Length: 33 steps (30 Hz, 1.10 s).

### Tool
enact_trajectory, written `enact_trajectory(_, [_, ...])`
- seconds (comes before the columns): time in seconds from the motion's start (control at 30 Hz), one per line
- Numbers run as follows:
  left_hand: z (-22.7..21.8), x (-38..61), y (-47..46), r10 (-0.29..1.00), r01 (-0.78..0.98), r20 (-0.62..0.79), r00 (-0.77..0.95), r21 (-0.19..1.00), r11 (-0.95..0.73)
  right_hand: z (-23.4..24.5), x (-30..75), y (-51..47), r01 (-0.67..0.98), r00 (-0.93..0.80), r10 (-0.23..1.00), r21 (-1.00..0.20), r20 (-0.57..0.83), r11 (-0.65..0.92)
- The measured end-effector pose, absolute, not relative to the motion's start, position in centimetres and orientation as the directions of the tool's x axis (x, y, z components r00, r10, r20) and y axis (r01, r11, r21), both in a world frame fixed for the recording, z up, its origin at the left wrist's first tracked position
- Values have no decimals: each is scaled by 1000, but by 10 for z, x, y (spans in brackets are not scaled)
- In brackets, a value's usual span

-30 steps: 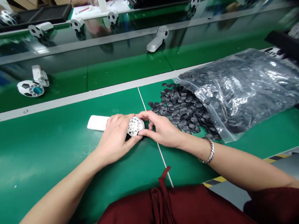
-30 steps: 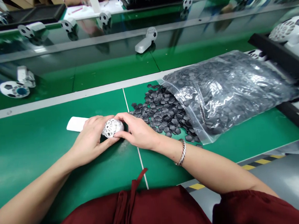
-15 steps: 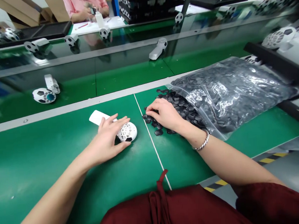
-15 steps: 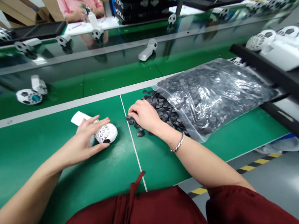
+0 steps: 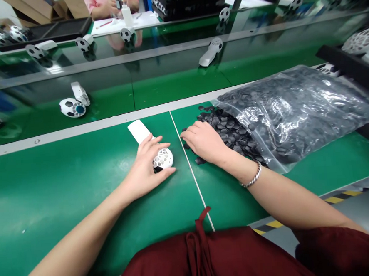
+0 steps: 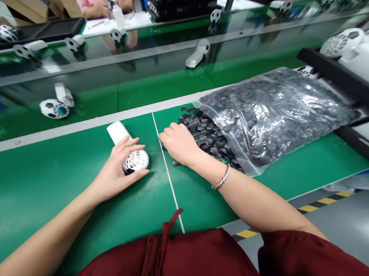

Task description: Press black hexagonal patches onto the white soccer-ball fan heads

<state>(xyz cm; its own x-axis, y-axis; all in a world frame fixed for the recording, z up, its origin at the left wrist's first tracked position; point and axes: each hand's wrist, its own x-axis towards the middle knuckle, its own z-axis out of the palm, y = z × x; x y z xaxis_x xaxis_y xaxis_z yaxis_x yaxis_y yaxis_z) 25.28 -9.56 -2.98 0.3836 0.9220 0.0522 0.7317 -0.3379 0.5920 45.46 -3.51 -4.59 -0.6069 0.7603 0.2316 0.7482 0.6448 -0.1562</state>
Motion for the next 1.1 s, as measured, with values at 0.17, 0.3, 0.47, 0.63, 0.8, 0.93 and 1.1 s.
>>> enact_trajectory(0.17, [-28, 250, -93, 906, 674, 32, 421, 657, -337, -35, 453, -53, 364, -622, 749, -762, 229, 536])
enact_trajectory(0.3, [-26, 248, -92, 897, 665, 41, 439, 657, -356, -37, 444, -63, 200, -659, 724, -880, 205, 431])
enact_trajectory(0.47, [-27, 250, -92, 901, 668, 46, 432, 655, -353, -43, 437, -66, 195, -619, 771, -921, 151, 337])
enact_trajectory(0.63, [-27, 252, -92, 912, 668, 40, 409, 667, -329, -41, 437, -66, 212, -607, 789, -936, 98, 280])
enact_trajectory(0.8, [-28, 253, -92, 909, 664, 52, 415, 666, -341, -43, 433, -66, 223, -562, 826, -955, 37, 195])
enact_trajectory(0.93, [-28, 254, -92, 907, 659, 40, 419, 674, -334, -45, 430, -64, 256, -554, 833, -953, -9, 160])
enact_trajectory(1.1, [-30, 256, -95, 892, 636, 57, 448, 681, -363, -38, 444, -57, 478, -537, 841, -799, 64, 366])
